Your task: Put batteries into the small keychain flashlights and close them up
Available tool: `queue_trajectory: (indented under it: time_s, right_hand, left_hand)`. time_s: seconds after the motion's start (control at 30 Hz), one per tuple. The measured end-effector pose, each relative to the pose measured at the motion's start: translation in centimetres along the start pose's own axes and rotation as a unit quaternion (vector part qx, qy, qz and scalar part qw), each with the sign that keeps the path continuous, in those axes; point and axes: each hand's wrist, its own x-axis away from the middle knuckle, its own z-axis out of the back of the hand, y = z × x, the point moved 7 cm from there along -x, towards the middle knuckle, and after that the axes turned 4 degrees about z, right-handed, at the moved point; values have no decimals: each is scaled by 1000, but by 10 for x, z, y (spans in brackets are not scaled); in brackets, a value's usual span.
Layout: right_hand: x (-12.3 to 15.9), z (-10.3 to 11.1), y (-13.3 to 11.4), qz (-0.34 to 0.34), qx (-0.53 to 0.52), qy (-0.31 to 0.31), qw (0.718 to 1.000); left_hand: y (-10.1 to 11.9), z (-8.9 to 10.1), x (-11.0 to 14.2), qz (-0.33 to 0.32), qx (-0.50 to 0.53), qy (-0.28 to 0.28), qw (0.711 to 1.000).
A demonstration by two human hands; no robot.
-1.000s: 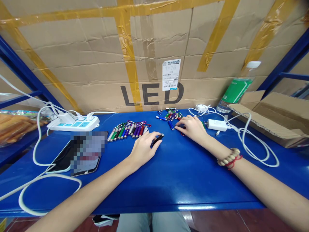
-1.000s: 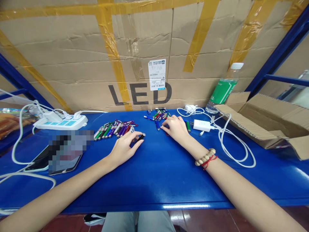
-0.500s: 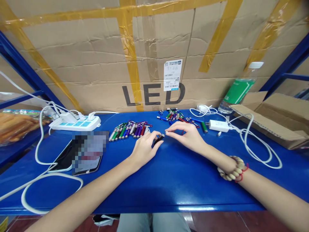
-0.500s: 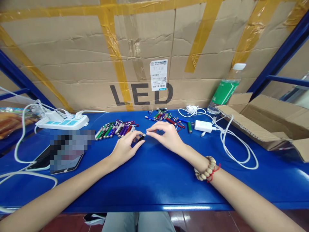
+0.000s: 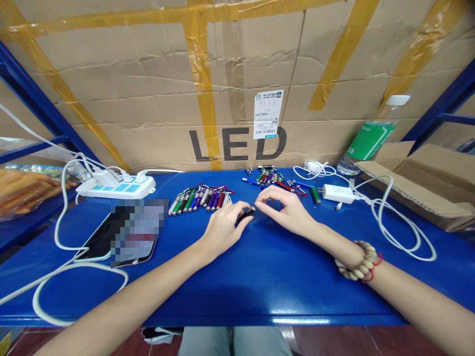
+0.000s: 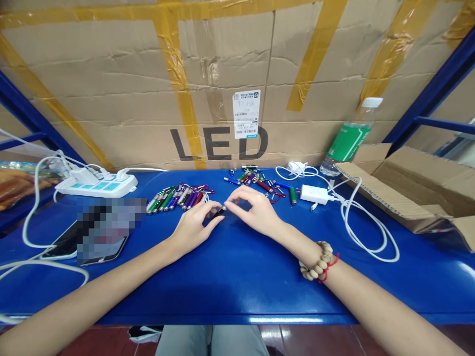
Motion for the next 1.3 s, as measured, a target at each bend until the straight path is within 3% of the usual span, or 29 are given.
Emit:
queue_trajectory:
  time_s: [0.1,0.2,0.3,0.4,0.7,0.93,1.3]
  right_hand:
    - [1,16,23,-55,121,32,991]
    - [3,26,49,-89,251,2,964]
    - [8,30,76,-140,273,-28,951]
    - [11,26,90,-143,297,-56,943]
    - [10,10,91,-107,298,-117,941]
    - [5,20,79,-100,301,-73,945]
    - [4,19,75,-100,310,-79,942]
  left_hand:
    - [0,1,0,7,3,-1,1000]
    - [0,0,0,6,7,-1,1000]
    - [0,-1,0,3,6,-1,1000]
    - [-2,-1,0,11,5,-4,1000]
    - [-2,-2,-1,30,17,-21,999]
    - [-2,-2,-1,24,38,-21,999]
    - [-1,0,-2,32,36,-22,999]
